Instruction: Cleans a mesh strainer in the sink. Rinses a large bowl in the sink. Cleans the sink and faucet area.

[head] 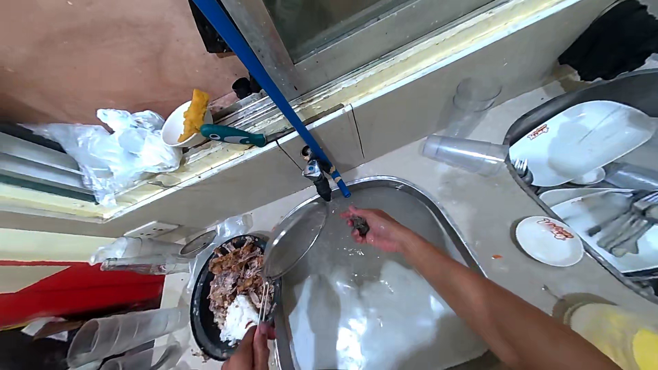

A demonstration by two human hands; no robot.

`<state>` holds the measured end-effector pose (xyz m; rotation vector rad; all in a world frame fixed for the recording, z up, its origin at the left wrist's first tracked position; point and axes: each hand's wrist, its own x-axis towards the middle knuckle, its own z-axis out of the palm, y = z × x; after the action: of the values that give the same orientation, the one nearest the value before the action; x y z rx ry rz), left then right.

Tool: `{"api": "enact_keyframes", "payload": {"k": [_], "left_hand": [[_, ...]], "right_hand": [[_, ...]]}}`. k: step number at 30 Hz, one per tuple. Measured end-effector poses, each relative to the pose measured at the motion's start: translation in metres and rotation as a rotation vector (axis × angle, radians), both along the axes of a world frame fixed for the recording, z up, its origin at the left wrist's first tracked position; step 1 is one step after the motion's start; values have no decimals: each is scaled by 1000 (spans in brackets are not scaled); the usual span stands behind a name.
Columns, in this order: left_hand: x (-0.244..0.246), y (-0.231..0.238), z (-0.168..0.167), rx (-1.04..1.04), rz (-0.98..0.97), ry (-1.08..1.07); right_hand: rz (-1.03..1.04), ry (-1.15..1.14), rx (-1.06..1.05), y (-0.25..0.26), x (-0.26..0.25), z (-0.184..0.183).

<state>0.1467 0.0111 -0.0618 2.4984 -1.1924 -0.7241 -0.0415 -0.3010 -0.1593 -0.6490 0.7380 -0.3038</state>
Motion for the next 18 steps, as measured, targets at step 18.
{"api": "enact_keyframes", "payload": {"k": [18], "left_hand": [[-57,-94,-21,-47,464,1255]], "right_hand": [[549,309,-1401,39,38,-20]]}}
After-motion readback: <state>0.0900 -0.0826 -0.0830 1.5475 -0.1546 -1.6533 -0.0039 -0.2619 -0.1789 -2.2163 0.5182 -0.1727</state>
